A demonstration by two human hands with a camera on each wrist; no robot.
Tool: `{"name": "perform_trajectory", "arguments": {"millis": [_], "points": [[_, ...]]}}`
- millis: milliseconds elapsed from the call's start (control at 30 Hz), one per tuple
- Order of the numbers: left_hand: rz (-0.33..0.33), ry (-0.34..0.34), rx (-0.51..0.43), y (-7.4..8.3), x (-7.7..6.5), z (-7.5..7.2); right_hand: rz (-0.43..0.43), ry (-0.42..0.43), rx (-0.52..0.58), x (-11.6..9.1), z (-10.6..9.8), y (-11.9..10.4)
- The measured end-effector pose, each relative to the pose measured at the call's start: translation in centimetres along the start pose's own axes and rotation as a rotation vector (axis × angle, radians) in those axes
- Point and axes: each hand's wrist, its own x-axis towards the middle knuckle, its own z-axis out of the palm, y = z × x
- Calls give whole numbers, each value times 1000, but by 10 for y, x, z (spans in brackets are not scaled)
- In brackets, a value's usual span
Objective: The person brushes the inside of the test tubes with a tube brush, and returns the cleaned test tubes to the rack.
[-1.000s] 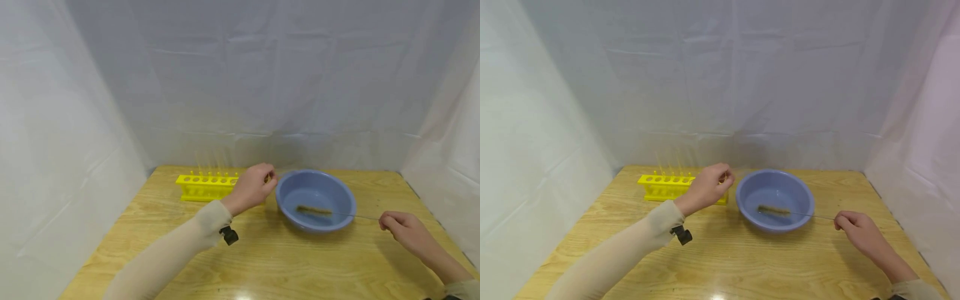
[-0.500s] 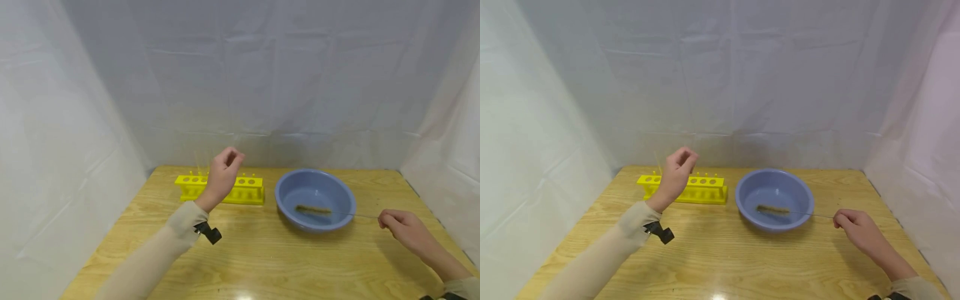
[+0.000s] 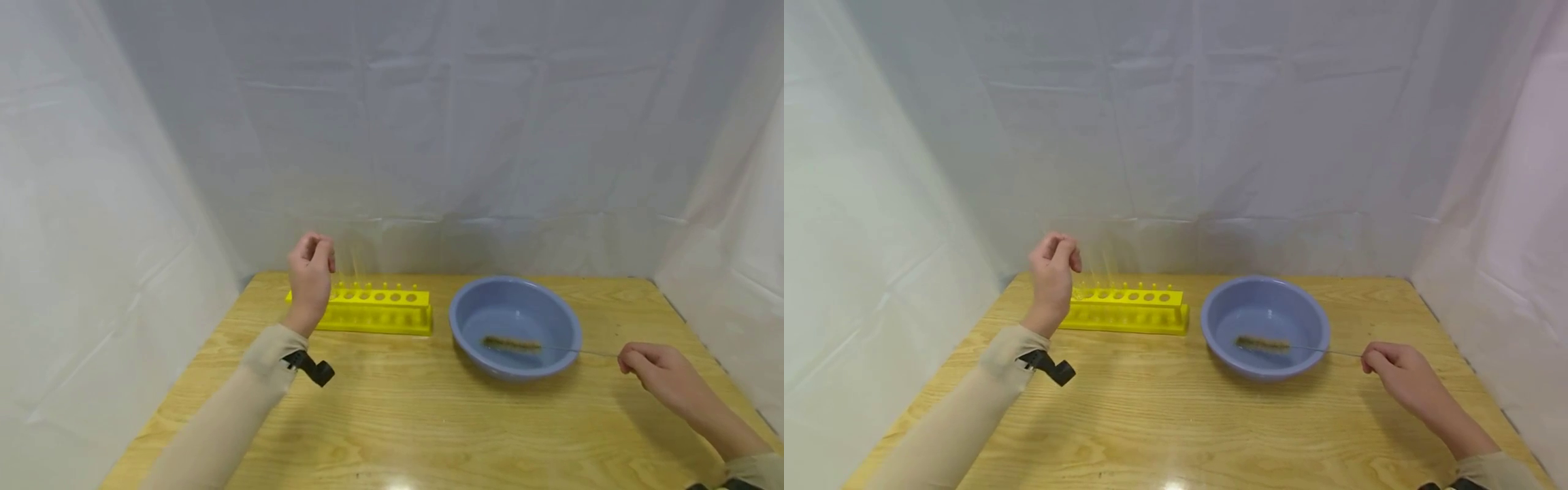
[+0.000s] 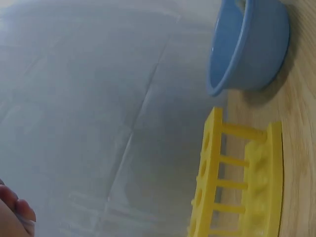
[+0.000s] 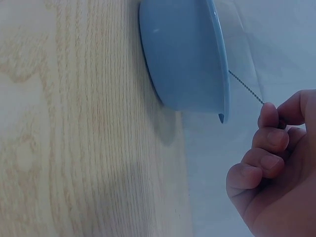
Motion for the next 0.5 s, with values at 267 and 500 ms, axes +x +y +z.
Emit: {"name": "perform_trajectory", "arguments": {"millis": [267,500], "points": [[-10,93,18,1,7,-21,18,5,9,-1,2,3],[-71,147,97,-16,15,-34,9,3,25,0,3,2]]}}
